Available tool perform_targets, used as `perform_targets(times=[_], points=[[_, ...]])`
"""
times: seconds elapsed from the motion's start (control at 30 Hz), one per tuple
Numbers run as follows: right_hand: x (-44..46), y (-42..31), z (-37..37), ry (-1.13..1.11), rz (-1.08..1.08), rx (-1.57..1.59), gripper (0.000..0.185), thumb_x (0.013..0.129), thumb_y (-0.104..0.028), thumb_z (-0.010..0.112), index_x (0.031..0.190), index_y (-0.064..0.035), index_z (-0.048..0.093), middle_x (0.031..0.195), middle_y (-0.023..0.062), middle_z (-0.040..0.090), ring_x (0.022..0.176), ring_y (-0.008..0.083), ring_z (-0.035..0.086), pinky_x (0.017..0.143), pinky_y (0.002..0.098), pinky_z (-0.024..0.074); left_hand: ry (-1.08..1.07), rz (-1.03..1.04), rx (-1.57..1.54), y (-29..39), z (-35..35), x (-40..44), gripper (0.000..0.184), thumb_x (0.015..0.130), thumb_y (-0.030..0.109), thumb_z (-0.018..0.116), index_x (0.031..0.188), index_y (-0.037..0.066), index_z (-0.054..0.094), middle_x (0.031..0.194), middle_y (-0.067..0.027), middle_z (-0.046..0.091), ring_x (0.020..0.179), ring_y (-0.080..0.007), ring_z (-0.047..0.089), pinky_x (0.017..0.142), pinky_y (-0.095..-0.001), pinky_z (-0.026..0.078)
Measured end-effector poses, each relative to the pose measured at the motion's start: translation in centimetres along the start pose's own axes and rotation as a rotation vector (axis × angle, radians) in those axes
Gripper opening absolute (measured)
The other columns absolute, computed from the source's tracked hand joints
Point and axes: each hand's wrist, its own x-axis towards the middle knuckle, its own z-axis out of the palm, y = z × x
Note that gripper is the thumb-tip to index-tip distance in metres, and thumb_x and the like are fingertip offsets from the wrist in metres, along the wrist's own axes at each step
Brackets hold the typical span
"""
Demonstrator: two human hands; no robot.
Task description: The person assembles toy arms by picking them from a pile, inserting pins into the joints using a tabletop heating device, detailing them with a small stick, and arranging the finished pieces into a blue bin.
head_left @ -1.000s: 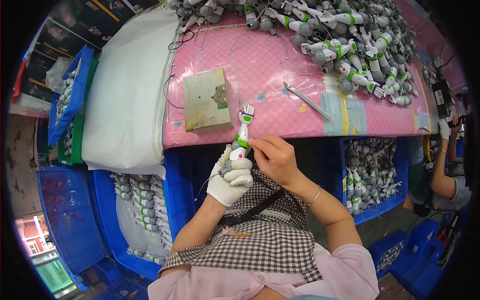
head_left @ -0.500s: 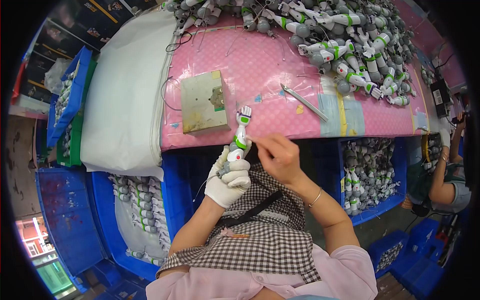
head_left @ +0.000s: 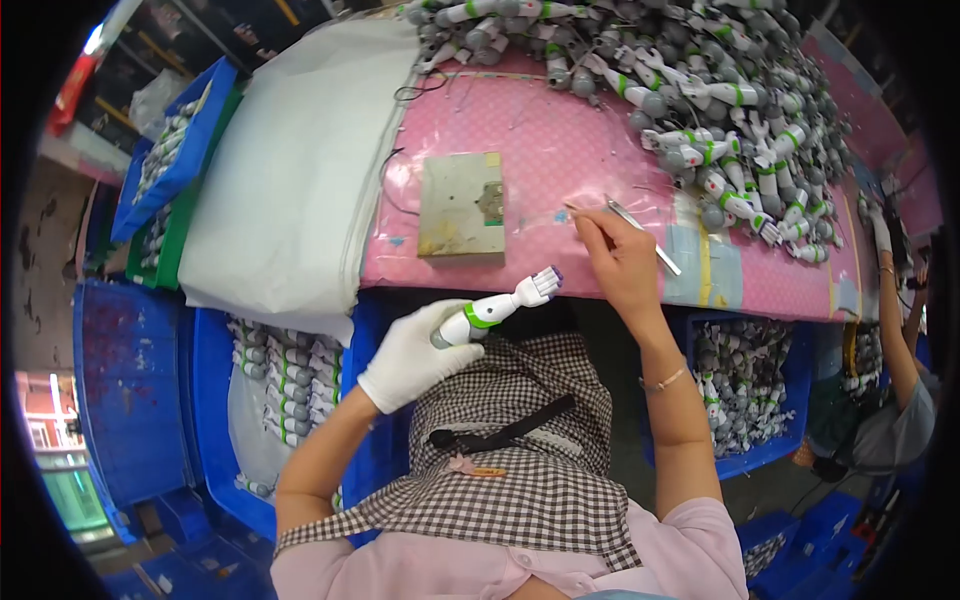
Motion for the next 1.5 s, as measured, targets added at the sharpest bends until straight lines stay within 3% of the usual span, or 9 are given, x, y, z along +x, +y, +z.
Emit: perform_targets(times=[0.07, 0.13, 0.47, 0.6, 0.67, 0.73, 0.83, 1.27, 1.5], points=[[-0.2, 0.2, -0.7, -0.375, 0.265, 0.06, 0.03, 0.093, -0.024, 0.055, 0.11, 0.0003, 0.062, 0.099, 0.0121, 0.066, 0.058, 0.0154, 0.06, 0.055, 0.0268, 0.0481, 0.06, 0.079, 0.13, -0.8, -1.8, 0.1, 0.048, 0.072, 0.01, 0.075, 0.115, 0.001, 0.057, 0.104, -0.0128, 0.063, 0.091, -0.0186, 0.063, 0.082, -0.0296, 0.049], [-1.2, 0.2, -0.1, -0.889, 0.613, 1.029, 0.048, 0.094, -0.033, 0.052, 0.127, 0.0017, 0.048, 0.106, 0.0196, 0.063, 0.071, 0.0192, 0.065, 0.064, 0.0285, 0.053, 0.089, 0.151, 0.191, -0.6, -3.3, 0.4, 0.045, 0.07, 0.009, 0.076, 0.111, 0.002, 0.059, 0.099, -0.013, 0.064, 0.09, -0.023, 0.062, 0.082, -0.0314, 0.049], [-4.5, -3.1, 7.5, -0.733, 0.456, 1.493, 0.048, 0.085, -0.031, 0.067, 0.122, -0.0104, 0.046, 0.102, 0.0124, 0.056, 0.075, 0.0161, 0.058, 0.067, 0.0288, 0.0506, -0.123, 0.336, 0.545, 2.5, -9.5, 3.4, 0.052, 0.068, 0.004, 0.074, 0.117, 0.009, 0.06, 0.099, -0.0124, 0.062, 0.087, -0.0269, 0.061, 0.08, -0.0339, 0.048], [-4.0, -4.1, 7.9, -0.531, 0.099, 1.033, 0.039, 0.083, -0.002, 0.066, 0.117, -0.0084, 0.048, 0.095, 0.0117, 0.059, 0.076, 0.0154, 0.058, 0.064, 0.028, 0.0497, 0.435, 0.678, 0.883, 3.1, -9.2, 3.7, 0.045, 0.072, 0.005, 0.07, 0.116, 0.008, 0.06, 0.103, -0.0133, 0.062, 0.088, -0.0318, 0.061, 0.078, -0.0365, 0.049], [-3.5, -5.4, 7.2, -0.453, 0.087, 0.964, 0.04, 0.076, 0.01, 0.065, 0.112, -0.0066, 0.055, 0.092, 0.0099, 0.06, 0.077, 0.0145, 0.059, 0.063, 0.0266, 0.0494, 0.919, 0.758, 0.503, 2.1, -7.9, 3.4, 0.039, 0.077, 0.006, 0.068, 0.115, 0.004, 0.06, 0.104, -0.0129, 0.062, 0.093, -0.0278, 0.062, 0.079, -0.0352, 0.05], [-2.9, -6.4, 6.4, -0.378, -0.316, 0.378, 0.038, 0.072, 0.01, 0.068, 0.106, -0.006, 0.062, 0.095, 0.0085, 0.061, 0.077, 0.0142, 0.06, 0.064, 0.0256, 0.0501, 0.867, 0.494, 0.249, 0.4, -5.8, 2.8, 0.035, 0.089, 0.016, 0.059, 0.12, 0.0, 0.054, 0.11, -0.0144, 0.061, 0.101, -0.0252, 0.061, 0.084, -0.0348, 0.049], [-3.3, -7.2, 6.7, -0.378, -0.365, 0.231, 0.038, 0.069, 0.009, 0.069, 0.102, -0.0093, 0.067, 0.089, 0.0072, 0.059, 0.075, 0.0156, 0.06, 0.063, 0.0247, 0.0495, 0.31, 0.232, -1.081, -1.6, -4.1, 3.7, 0.046, 0.1, 0.032, 0.035, 0.134, 0.0, 0.037, 0.122, -0.0181, 0.054, 0.108, -0.0292, 0.057, 0.096, -0.0404, 0.046], [-3.1, -6.9, 5.1, -0.332, -0.447, 0.309, 0.019, 0.08, 0.001, 0.064, 0.098, -0.0024, 0.068, 0.084, 0.0073, 0.058, 0.068, 0.0131, 0.055, 0.057, 0.0239, 0.0442, -0.4, 0.076, -2.013, -3.9, -2.1, 4.3, 0.057, 0.098, 0.048, 0.027, 0.133, 0.004, 0.042, 0.127, -0.0176, 0.052, 0.11, -0.0333, 0.056, 0.096, -0.0521, 0.042], [-0.2, -5.0, 4.4, -0.216, 0.221, 0.665, 0.03, 0.095, -0.019, 0.052, 0.11, 0.005, 0.061, 0.093, 0.0117, 0.066, 0.061, 0.0087, 0.054, 0.057, 0.0209, 0.045, -0.558, -0.062, -2.118, -3.4, -1.3, 4.1, 0.06, 0.096, 0.05, 0.029, 0.137, 0.007, 0.038, 0.125, -0.0168, 0.055, 0.104, -0.0326, 0.059, 0.093, -0.0534, 0.043]])
